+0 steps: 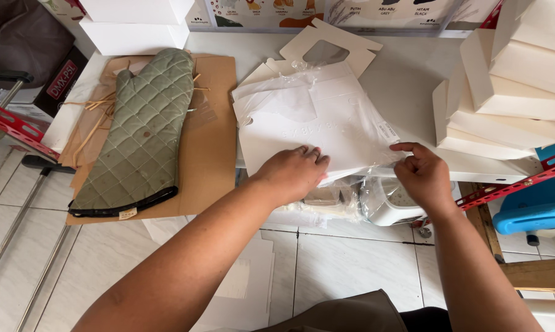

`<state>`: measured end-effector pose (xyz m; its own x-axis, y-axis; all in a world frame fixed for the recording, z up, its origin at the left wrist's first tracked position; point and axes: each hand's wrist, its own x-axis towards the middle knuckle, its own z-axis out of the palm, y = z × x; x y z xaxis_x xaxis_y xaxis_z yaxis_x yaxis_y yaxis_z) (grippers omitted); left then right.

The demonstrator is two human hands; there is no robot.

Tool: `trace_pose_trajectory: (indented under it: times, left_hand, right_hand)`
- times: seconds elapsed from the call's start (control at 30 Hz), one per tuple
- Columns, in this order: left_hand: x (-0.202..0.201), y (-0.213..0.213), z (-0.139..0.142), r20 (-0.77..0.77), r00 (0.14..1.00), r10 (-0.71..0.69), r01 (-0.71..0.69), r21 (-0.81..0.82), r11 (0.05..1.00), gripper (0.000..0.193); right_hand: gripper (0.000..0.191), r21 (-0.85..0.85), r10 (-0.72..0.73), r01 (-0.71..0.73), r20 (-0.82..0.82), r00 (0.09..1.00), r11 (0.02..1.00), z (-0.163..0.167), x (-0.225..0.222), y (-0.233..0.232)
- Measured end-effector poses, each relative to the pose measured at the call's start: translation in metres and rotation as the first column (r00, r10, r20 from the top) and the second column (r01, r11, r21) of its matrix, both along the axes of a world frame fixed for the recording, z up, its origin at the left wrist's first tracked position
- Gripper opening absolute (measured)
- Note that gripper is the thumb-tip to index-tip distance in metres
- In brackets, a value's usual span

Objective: The person picks flat white cardboard bakery boxes from a stack, peels plastic wrapping off a box, and folds and assembles windowed cake boxes by hand, pressing the sides and flaps into shape and stacking the finished boxes on the shelf.

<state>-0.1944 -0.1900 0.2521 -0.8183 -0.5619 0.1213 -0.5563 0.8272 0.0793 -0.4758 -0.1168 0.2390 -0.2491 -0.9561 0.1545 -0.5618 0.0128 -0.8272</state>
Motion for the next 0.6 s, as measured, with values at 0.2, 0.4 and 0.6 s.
trace_pose_trajectory:
  times: [0.2,0.4,0.6]
  left_hand:
    - [-0.011,0.003,0.009,-0.016,0.994,0.112,-0.111,0.053,0.992,0.056]
    - [-0.06,-0.011,0.0,-0.042,0.987,0.152,-0.15,0.04,0.988,0.086]
    - [-0.064,-0.02,-0.03,0.023,0.985,0.169,-0.17,0.017,0.985,0.077]
  right_hand:
    - [0.035,-0.267,-0.072,-0.053,-0.437,0.897,0.962,0.0,0.008,-0.014]
    - [0.039,-0.082,-0.128,0.098,-0.669,0.732,0.992,-0.013,0.024,-0.048]
    - [0.028,0.009,-0.091,0.115,-0.552,0.829,0.993,-0.026,-0.017,-0.035]
